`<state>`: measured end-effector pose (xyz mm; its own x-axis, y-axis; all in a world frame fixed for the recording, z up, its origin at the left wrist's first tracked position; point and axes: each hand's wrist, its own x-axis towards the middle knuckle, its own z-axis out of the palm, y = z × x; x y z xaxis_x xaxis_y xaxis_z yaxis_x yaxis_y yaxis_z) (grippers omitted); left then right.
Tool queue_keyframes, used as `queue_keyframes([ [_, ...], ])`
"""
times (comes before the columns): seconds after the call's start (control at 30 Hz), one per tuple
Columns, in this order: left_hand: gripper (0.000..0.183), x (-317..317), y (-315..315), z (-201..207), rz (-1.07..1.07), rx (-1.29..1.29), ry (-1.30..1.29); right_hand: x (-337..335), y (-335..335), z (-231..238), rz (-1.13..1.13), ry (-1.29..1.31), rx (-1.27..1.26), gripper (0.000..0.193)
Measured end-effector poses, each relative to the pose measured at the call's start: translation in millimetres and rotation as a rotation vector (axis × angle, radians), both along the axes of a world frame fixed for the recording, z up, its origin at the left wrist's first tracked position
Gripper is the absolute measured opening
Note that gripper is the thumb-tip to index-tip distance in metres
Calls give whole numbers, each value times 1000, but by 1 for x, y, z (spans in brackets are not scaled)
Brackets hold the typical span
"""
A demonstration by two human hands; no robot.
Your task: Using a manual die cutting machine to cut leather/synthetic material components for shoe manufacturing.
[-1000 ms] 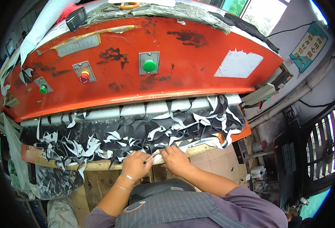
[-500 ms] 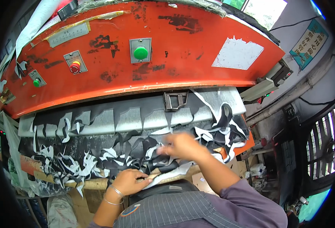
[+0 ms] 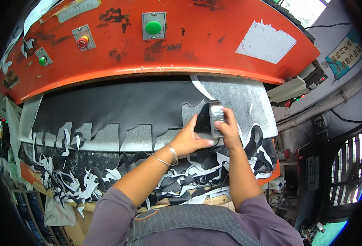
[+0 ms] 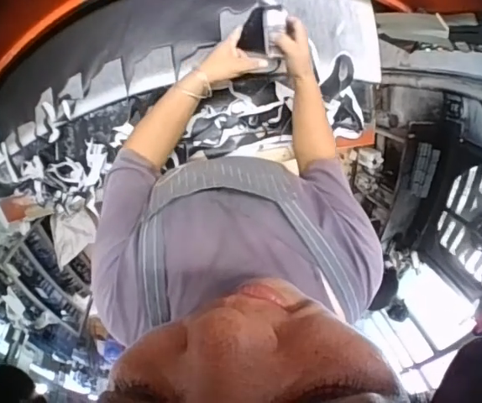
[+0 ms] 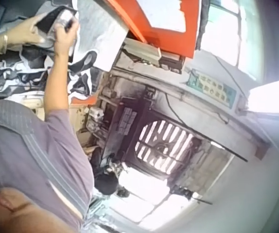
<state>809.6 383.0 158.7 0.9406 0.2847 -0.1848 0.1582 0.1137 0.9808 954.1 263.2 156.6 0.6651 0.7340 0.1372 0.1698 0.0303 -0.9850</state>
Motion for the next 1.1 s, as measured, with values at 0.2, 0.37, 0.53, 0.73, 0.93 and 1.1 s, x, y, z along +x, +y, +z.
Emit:
queue_keyframes([
  [0.2,19,-7,-33,-7,188,43,-127,-48,-65,19,159,254,200,60],
  [0.37,23,-58,-82,-36,-154,634,75,-48,-62,25,8,182,39,52],
  [0.53,31,-94,-114,-2,-433,427,-82,-42,-13,52,45,-351,-91,46],
  [0.73,61,-142,-56,37,-75,461,64,-91,82,40,125,-715,-371,49],
  [0.93,59,-128,15,-19,563,719,72,-117,115,6,16,-857,-550,49],
  [1.1,75,-101,69,-39,520,963,38,-86,73,-23,-121,-785,-323,61],
])
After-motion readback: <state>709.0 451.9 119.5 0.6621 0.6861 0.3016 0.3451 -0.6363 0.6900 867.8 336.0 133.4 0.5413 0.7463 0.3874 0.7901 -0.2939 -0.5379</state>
